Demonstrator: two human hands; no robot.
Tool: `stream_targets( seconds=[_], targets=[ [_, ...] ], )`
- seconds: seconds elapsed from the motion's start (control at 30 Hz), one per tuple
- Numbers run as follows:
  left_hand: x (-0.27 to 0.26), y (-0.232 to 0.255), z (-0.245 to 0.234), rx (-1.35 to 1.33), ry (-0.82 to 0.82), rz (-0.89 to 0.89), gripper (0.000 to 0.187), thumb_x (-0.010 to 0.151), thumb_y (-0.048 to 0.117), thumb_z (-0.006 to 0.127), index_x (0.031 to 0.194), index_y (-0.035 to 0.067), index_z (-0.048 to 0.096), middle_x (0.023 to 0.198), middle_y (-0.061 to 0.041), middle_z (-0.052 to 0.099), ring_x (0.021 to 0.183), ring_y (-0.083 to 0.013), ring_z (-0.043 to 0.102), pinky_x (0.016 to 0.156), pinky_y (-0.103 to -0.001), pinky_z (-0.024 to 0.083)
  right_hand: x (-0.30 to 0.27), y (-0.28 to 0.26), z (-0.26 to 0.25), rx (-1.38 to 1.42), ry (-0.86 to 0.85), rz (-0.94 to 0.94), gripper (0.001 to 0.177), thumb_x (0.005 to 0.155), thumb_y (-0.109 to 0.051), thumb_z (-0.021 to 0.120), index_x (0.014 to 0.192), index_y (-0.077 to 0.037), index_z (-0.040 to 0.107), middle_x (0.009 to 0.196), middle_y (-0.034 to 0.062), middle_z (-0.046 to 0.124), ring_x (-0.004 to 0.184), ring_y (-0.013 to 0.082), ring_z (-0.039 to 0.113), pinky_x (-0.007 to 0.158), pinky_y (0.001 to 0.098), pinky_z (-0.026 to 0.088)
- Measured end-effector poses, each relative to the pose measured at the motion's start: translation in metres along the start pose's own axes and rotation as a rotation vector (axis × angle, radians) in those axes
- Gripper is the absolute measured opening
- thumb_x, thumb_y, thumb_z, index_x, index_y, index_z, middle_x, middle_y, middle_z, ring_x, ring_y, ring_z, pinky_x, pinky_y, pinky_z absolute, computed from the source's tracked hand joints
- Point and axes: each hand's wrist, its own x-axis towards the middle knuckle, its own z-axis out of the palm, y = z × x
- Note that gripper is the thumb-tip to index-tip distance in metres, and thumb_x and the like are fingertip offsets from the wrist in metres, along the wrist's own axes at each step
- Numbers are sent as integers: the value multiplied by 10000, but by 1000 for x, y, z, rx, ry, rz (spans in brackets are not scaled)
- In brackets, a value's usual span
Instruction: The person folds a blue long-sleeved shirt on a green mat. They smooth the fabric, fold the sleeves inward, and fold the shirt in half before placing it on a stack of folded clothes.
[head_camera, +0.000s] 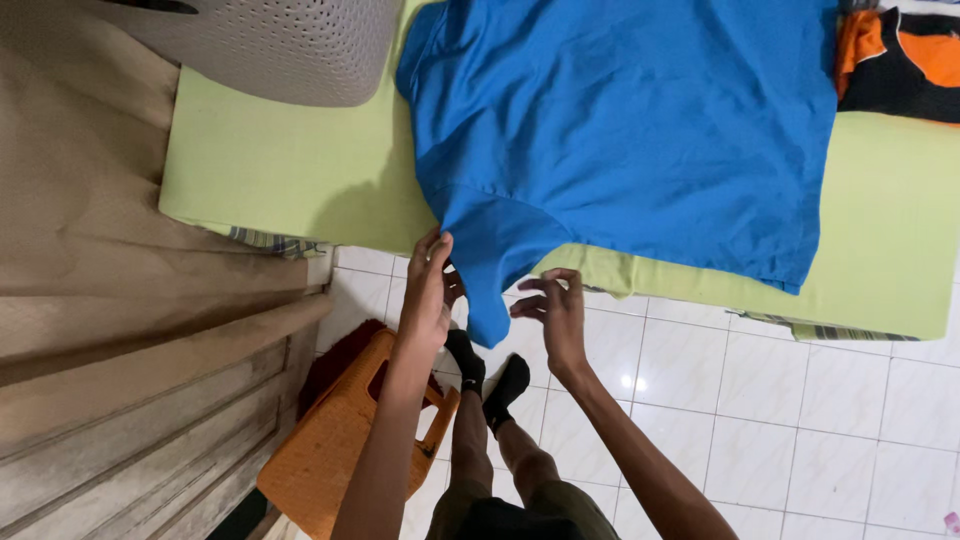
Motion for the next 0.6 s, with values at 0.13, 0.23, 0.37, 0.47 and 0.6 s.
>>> stream_targets(
  seconds=[0.13,0.23,0.37,0.47,0.6],
  targets=[
    [2,5,3,-25,-51,32,766,885,450,696,1481,51,427,1383,-176,581,1163,-298,663,939,-434,589,15,-6,7,-74,49,71,494,969,-294,595,1358,-76,383,908,10,607,574,123,538,533,316,494],
    [3,8,-1,205,-19,152,758,945,460,677,1508,27,412,1359,-203,634,1241,-261,645,998,-373,542,21,-13,3,-89,26,6,405,1027,-322,648,1227,9,531,801,33,452,585,110,374,517,303,355],
    [2,12,-9,590,58,310,618,1053,417,616,1482,-2,468,1309,-210,698,1235,-234,673,986,-331,545,17,-11,-9,-210,63,-54,310,972,-318,685,1044,-17,689,786,23,535,652,102,412,579,278,383],
    [-2,7,-10,795,141,305,514,1012,327,589,1415,11,537,1207,-187,748,1048,-255,764,863,-329,624,10,-5,-22,-315,58,-198,282,983,-313,652,990,-31,646,869,-5,652,809,66,553,714,245,487],
    [-1,-5,-12,880,199,347,461,1003,236,614,1380,-17,538,1153,-200,751,976,-277,774,836,-357,618,12,6,-33,-587,172,-190,376,970,-333,717,973,19,582,739,76,627,649,144,563,572,306,461]
  ],
)
